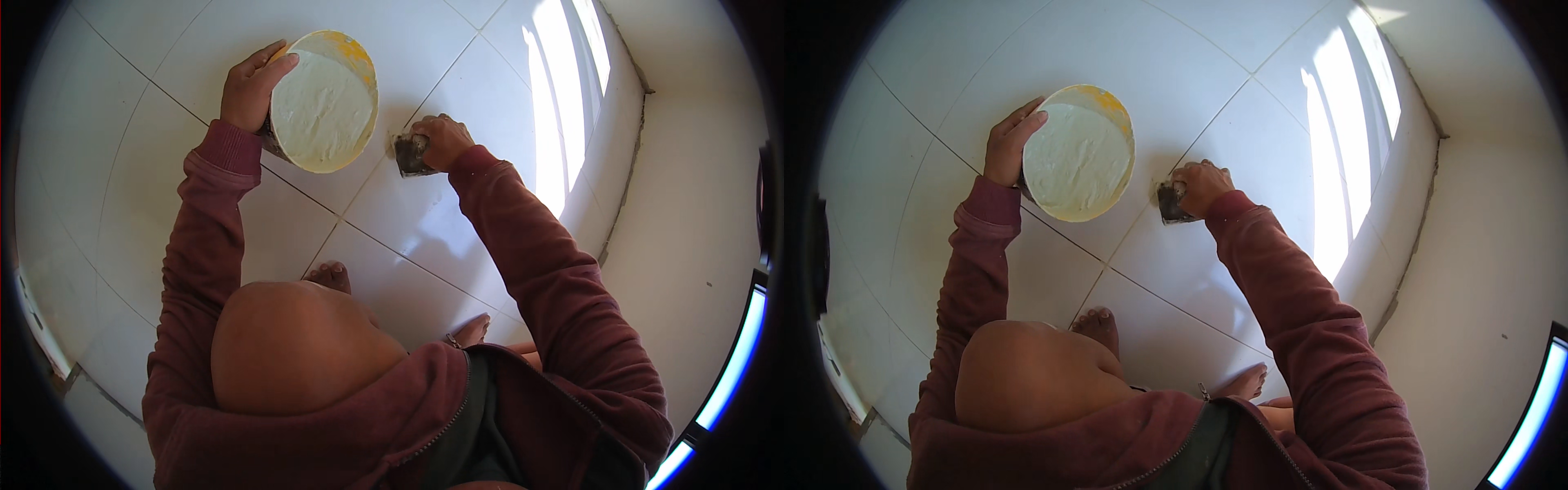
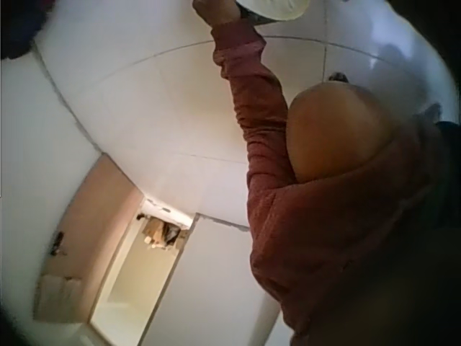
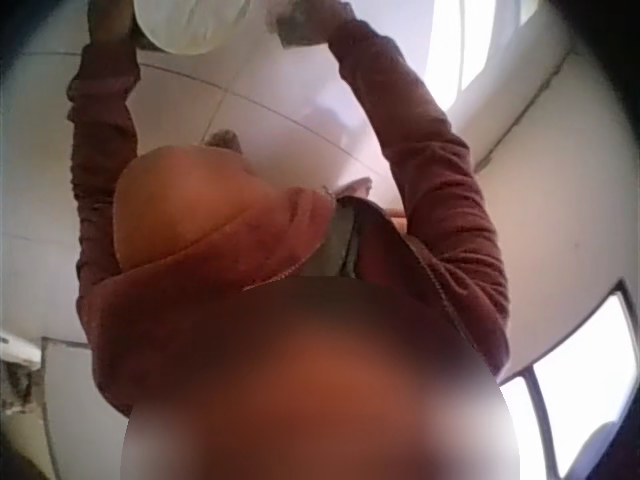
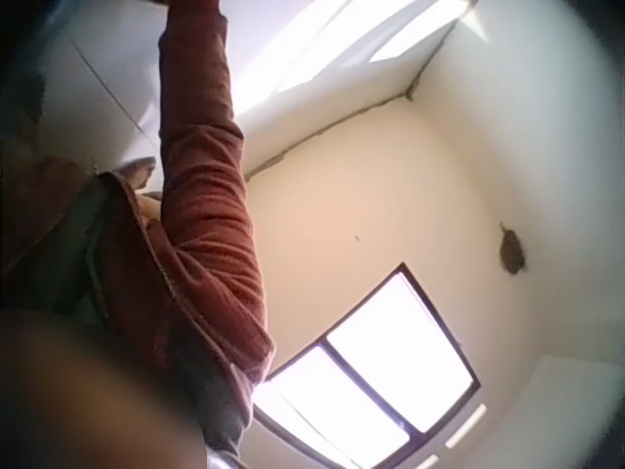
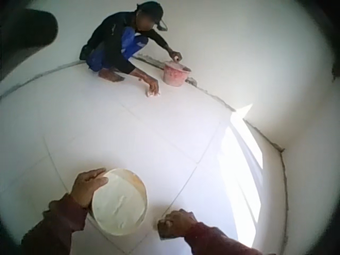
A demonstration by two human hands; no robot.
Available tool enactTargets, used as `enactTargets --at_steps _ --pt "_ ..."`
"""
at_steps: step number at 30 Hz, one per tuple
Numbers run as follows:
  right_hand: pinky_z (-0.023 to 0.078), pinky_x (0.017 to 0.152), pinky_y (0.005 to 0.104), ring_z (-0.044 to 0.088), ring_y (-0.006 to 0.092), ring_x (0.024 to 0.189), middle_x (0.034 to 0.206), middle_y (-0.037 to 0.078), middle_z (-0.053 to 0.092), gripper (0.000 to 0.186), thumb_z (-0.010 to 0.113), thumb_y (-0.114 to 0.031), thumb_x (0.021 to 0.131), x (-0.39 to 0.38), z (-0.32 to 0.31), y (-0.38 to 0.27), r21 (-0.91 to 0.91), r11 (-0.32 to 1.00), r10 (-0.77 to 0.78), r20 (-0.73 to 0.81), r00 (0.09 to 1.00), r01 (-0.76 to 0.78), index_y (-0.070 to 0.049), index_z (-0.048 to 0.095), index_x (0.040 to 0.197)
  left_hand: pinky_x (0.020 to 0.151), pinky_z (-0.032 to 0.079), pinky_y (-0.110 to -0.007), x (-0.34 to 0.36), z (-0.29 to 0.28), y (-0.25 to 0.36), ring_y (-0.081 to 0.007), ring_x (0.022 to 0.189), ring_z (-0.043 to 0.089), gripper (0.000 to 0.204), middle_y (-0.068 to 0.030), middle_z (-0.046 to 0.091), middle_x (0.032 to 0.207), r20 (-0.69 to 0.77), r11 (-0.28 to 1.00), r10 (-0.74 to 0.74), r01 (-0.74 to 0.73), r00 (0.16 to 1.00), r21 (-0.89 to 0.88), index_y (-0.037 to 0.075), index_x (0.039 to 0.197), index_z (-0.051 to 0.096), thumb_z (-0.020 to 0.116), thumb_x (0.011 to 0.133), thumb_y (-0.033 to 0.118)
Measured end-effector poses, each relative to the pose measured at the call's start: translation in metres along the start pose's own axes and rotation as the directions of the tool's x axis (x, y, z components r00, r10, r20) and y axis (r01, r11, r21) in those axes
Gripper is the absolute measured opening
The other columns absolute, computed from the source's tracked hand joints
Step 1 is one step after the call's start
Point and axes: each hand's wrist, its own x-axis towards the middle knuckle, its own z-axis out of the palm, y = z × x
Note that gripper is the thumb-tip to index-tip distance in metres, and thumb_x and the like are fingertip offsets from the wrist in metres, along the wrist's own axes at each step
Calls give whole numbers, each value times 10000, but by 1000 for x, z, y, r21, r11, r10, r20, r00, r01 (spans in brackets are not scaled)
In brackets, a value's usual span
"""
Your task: Applying grout to the joints of floor tiles using a spreader.
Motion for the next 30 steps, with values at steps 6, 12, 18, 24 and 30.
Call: enactTargets --at_steps 6,12,18,24,30 --pt "389 839 400 541 240 942 894 44 621 283 516 -86 643 -3 3 10 -16 1000 -25 -108 994 23 -158 645 884 765 444 -229 2 0 0 -135 856 573 464 -99 607 977 -16 998 3 -2 1000 61 -39 1129 530 626 765 234" --pt "443 791 359 562 286 912 917 104 620 325 490 -88 662 8 -13 19 373 913 235 -147 961 -166 -145 626 951 759 440 -224 2 1 -3 -129 848 573 471 -95 608 970 -42 999 19 -18 999 32 -50 1129 525 627 764 230" --pt "449 801 393 548 300 915 907 93 617 272 508 -122 661 -16 17 -34 130 990 -47 -82 996 57 -142 626 904 754 445 -227 2 5 5 -123 844 573 458 -89 611 957 24 1000 0 0 1000 30 -54 1114 534 632 762 220" --pt "442 759 407 536 293 872 839 61 602 298 546 -84 624 -30 23 -22 147 986 -50 -166 985 75 -152 636 900 740 450 -227 1 7 4 -118 828 574 449 -84 616 945 -40 996 52 -49 998 79 -53 1105 541 638 757 214" --pt "448 760 363 566 277 886 898 72 622 268 549 -108 668 -14 13 -16 49 997 -63 278 959 52 -149 644 915 742 449 -225 2 3 2 -122 815 577 448 -81 615 949 -34 997 45 -43 998 57 -56 1097 547 642 751 213"
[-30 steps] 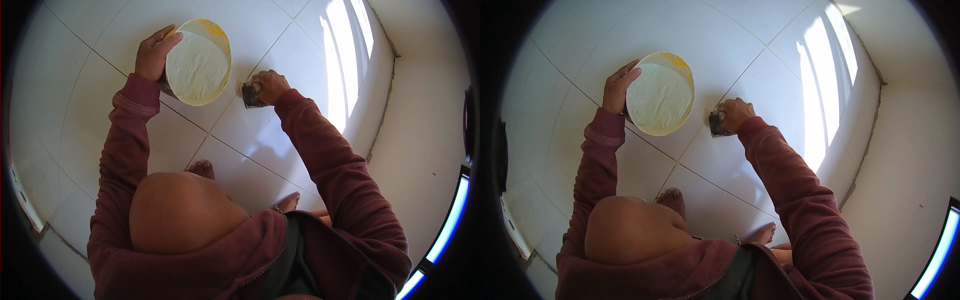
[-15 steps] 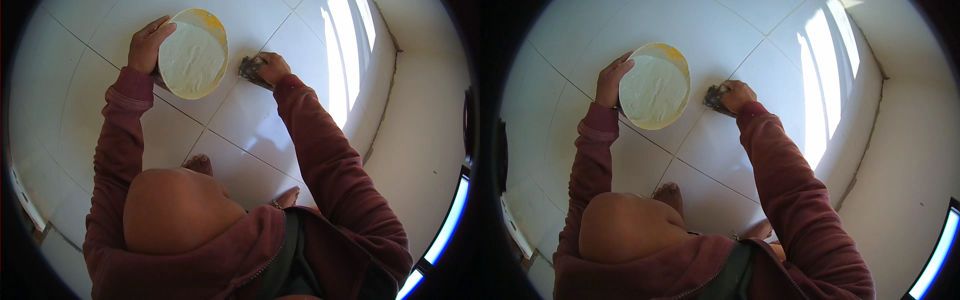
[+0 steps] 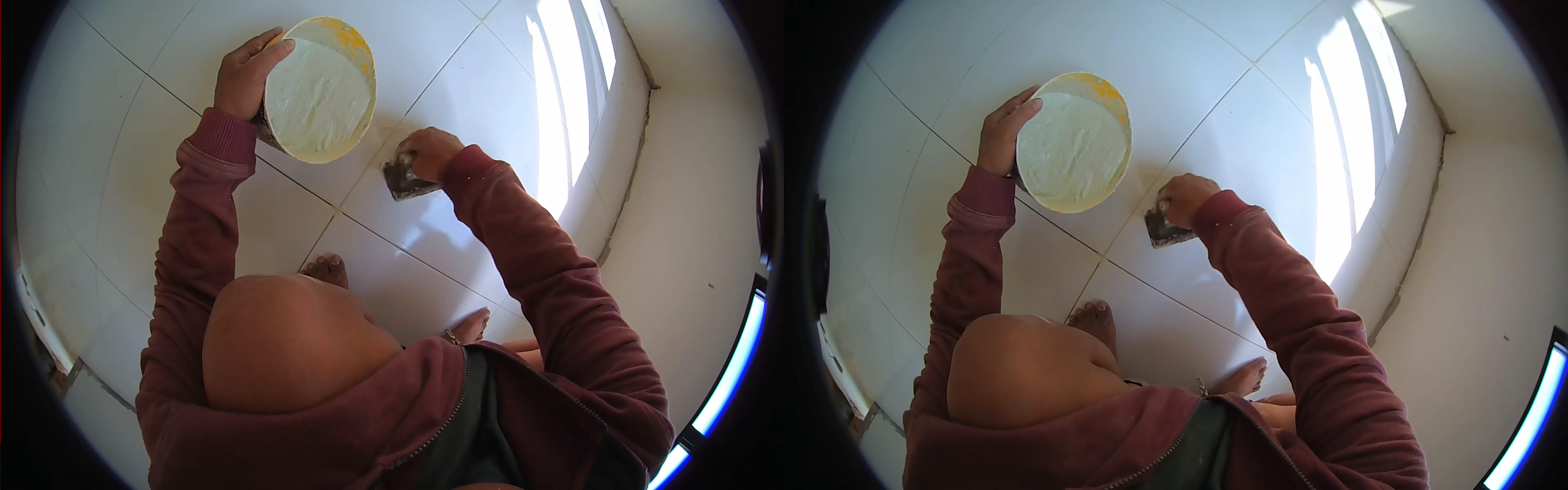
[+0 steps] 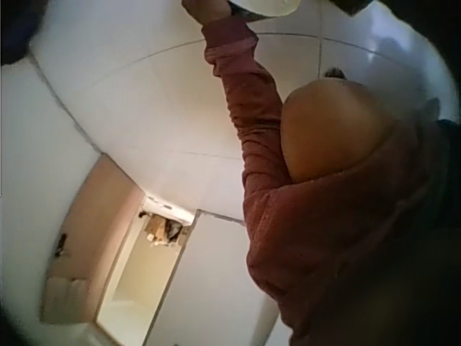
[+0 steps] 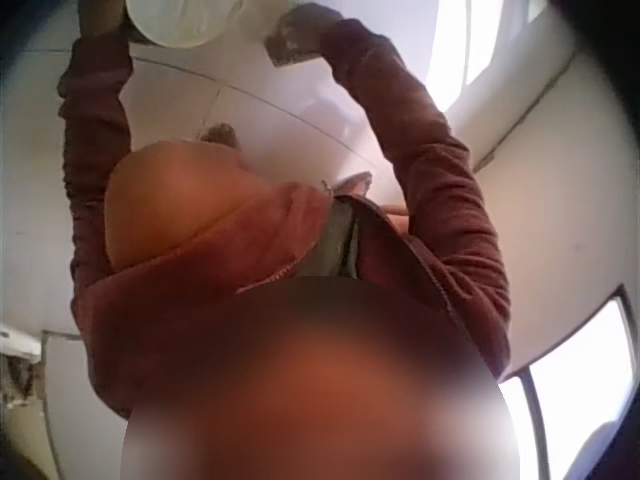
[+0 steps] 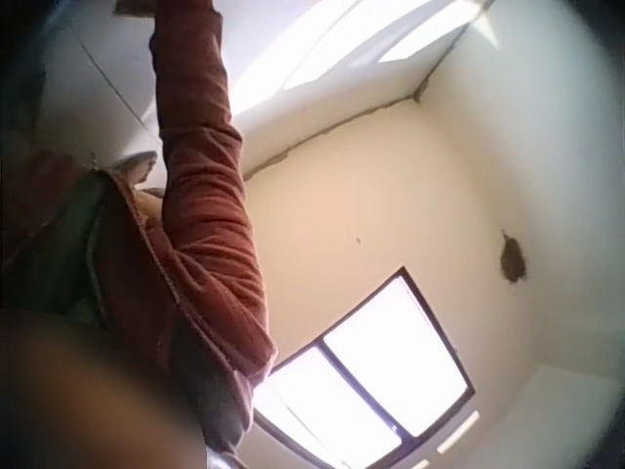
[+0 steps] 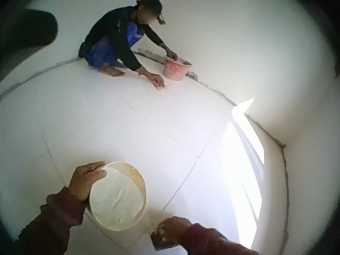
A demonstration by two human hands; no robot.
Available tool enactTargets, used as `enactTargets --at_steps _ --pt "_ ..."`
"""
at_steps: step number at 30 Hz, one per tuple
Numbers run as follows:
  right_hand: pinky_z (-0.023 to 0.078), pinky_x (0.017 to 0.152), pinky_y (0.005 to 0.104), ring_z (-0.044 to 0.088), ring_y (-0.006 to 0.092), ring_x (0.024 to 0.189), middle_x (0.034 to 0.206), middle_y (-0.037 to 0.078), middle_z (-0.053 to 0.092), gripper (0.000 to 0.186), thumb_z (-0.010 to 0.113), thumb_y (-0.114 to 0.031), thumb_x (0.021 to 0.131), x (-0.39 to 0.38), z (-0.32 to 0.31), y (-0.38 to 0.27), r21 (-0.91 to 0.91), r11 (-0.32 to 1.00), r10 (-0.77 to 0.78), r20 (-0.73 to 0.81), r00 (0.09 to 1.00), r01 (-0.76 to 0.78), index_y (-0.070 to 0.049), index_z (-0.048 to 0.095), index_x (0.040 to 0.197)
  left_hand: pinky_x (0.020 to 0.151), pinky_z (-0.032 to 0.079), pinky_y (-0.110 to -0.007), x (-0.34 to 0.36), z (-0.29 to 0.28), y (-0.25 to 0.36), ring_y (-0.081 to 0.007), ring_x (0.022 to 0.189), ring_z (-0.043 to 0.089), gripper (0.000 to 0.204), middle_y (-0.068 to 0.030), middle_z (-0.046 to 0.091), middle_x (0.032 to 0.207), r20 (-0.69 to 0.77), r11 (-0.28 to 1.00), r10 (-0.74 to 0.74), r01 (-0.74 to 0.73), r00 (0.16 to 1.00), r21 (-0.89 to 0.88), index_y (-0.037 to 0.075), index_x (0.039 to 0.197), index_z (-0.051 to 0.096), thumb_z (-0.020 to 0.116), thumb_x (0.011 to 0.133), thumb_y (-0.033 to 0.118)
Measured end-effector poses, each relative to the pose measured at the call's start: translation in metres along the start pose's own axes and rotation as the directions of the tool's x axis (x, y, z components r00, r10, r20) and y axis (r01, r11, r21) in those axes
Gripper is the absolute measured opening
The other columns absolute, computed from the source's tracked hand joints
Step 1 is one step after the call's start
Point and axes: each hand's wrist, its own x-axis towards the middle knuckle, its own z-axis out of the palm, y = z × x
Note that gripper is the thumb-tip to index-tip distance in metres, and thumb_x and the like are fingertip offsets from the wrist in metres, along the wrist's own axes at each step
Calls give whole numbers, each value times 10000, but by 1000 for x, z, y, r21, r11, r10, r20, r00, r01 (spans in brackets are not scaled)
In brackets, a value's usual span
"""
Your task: Applying grout to the joints of floor tiles using a spreader.
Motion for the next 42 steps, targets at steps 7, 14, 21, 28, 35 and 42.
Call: enactTargets --at_steps 7,14,21,28,35,42 --pt "458 766 358 587 283 864 888 108 633 261 513 -125 685 15 2 5 382 918 277 -425 862 -107 -122 632 917 752 438 -241 -1 -1 2 -136 845 567 414 -88 608 965 28 998 -33 31 999 59 -22 1105 560 559 798 256" --pt "444 763 374 554 320 878 873 127 614 258 514 -89 618 -31 76 -63 421 907 27 9 1000 -28 -83 627 851 768 438 -245 5 6 6 -128 859 563 384 -81 608 971 48 997 -17 13 999 75 -30 1095 563 578 789 202" --pt "443 620 262 557 169 734 876 110 574 451 434 -40 644 -44 -19 -44 890 374 20 -290 957 262 -20 464 1093 750 453 -234 -5 6 3 -127 842 568 410 -95 604 983 127 999 28 -33 991 35 -32 1143 522 597 778 139" --pt "453 709 324 573 216 738 836 148 606 348 427 -97 686 5 -41 -81 290 942 -98 -233 968 166 8 563 989 739 460 -235 -12 17 14 -129 817 575 445 -104 611 960 73 990 60 -69 995 124 -38 1137 524 639 757 163" --pt "521 582 314 602 220 639 797 166 619 240 411 -14 628 -14 -5 -8 968 -230 -24 -104 994 96 85 582 764 730 459 -232 -5 8 4 -126 807 577 443 -98 614 942 4 988 31 -31 1000 153 -55 1120 531 637 758 176" --pt "493 716 330 594 225 747 890 115 609 535 451 -11 553 -39 -13 45 965 203 314 -227 922 168 15 523 1082 739 447 -228 -6 4 1 -126 819 570 404 -81 609 947 -5 999 -16 16 1000 37 -29 1110 552 617 764 170"
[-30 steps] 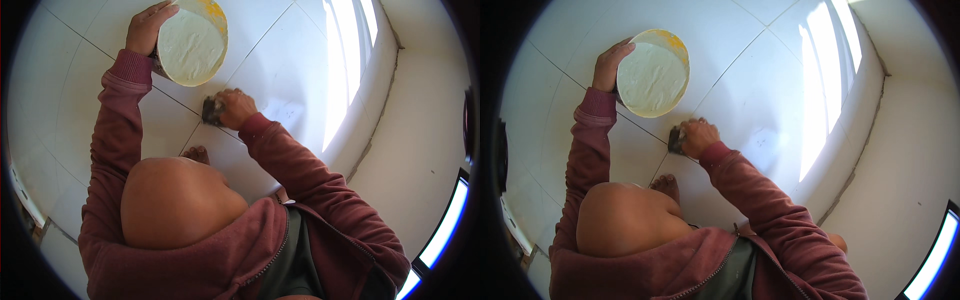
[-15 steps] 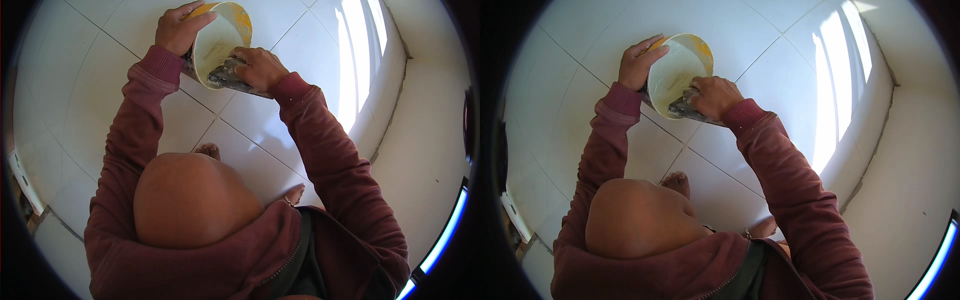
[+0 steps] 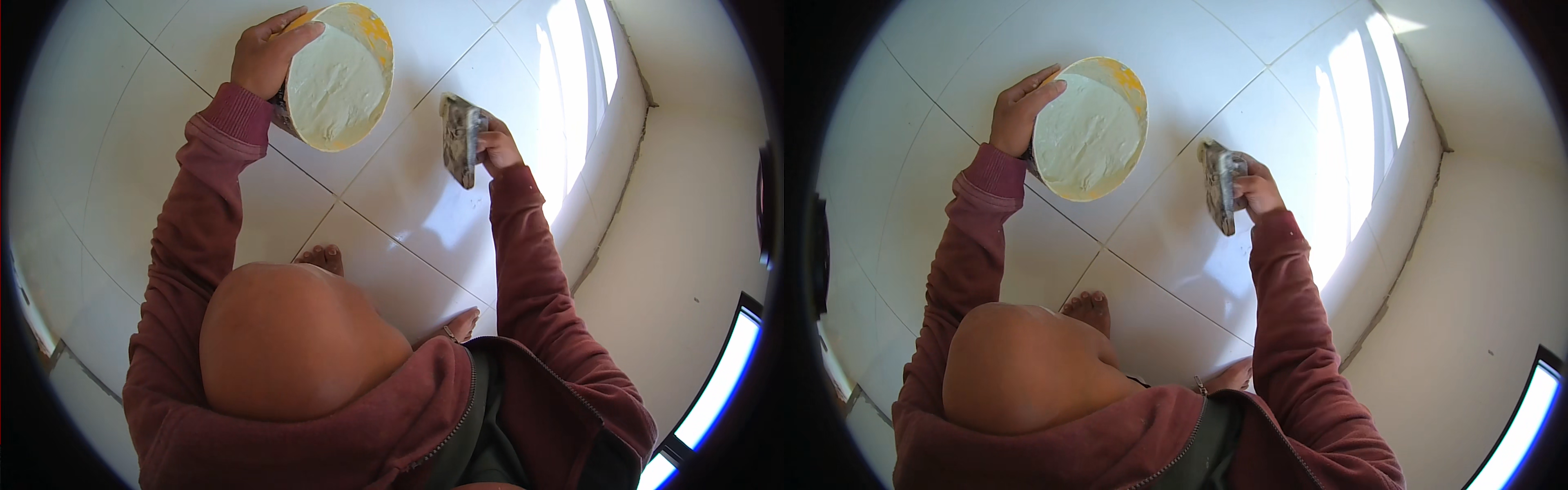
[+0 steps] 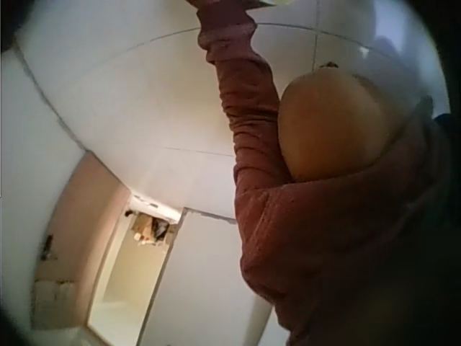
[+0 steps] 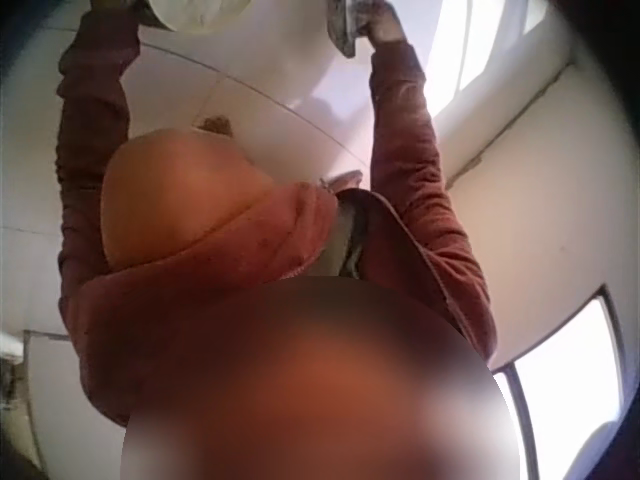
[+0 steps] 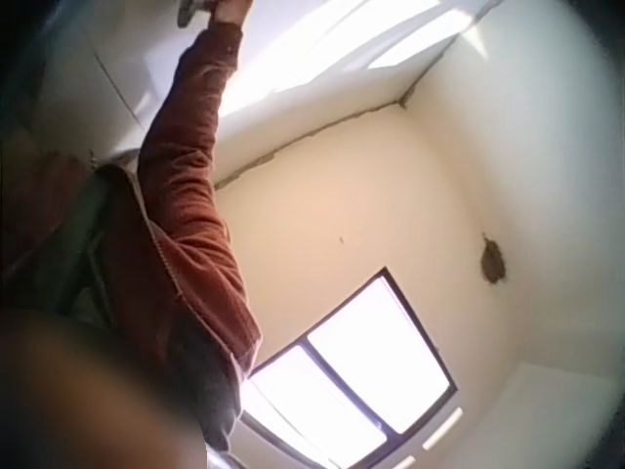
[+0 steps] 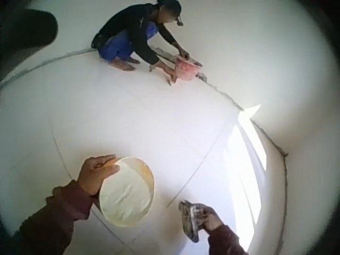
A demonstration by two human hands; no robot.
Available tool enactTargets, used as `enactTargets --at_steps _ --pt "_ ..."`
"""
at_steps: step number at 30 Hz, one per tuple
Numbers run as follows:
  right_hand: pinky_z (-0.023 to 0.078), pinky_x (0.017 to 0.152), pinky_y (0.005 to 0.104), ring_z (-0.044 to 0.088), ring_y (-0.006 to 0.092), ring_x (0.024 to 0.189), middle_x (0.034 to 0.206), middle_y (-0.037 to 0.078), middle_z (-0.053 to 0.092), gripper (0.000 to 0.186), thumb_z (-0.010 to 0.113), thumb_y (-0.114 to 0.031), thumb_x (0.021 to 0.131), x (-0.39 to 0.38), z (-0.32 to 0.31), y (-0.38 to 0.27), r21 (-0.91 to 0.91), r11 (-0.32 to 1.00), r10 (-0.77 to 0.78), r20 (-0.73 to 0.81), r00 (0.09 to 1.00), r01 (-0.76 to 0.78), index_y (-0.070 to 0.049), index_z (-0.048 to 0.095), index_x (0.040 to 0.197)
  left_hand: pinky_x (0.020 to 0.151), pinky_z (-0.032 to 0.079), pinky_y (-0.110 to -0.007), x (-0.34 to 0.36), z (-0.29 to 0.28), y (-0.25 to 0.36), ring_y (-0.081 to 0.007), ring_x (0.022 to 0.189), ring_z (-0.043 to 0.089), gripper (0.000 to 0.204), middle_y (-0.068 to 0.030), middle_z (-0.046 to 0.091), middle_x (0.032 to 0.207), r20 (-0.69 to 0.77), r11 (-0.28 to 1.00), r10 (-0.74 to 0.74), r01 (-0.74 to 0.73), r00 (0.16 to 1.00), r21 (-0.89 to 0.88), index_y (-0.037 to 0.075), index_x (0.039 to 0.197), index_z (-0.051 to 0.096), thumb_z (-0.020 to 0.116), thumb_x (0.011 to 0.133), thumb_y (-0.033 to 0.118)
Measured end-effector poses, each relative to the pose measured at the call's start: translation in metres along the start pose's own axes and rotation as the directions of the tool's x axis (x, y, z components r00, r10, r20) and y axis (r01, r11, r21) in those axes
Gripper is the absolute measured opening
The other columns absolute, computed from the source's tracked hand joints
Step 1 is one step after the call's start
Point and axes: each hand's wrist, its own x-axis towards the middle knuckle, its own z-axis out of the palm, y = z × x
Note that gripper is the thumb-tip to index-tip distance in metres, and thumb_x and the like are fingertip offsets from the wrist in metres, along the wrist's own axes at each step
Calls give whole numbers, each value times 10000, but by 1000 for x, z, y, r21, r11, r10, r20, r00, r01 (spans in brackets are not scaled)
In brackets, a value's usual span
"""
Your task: Applying grout to the joints of floor tiles using a spreader.
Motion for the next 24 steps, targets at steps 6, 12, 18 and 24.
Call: enactTargets --at_steps 6,12,18,24 --pt "430 775 372 587 219 851 870 48 631 380 498 -13 632 47 28 -9 -939 37 -378 305 874 343 -163 640 951 741 446 -233 0 1 3 -127 825 569 400 -81 609 944 -1 1000 -2 2 1000 3 -29 1110 553 611 767 168" --pt "349 860 409 536 236 974 963 17 618 350 522 -16 607 57 25 -21 -949 227 -133 192 972 218 -189 647 885 729 466 -227 4 -3 -3 -125 796 592 474 -87 626 923 -6 998 7 -7 1000 -65 -48 1113 539 648 741 225" --pt "349 841 438 544 242 944 924 17 621 328 539 -25 610 65 19 -26 -966 112 -356 180 917 233 -189 654 869 730 463 -229 4 -1 0 -126 803 588 459 -89 623 921 3 996 10 -9 1000 -91 -47 1105 545 646 744 217" --pt "343 848 437 520 232 985 924 20 611 301 533 -46 638 64 11 -32 -985 67 -196 142 970 158 -193 651 873 728 462 -230 3 0 2 -124 801 587 470 -88 623 922 13 997 12 -11 1000 -74 -49 1118 534 645 746 215"
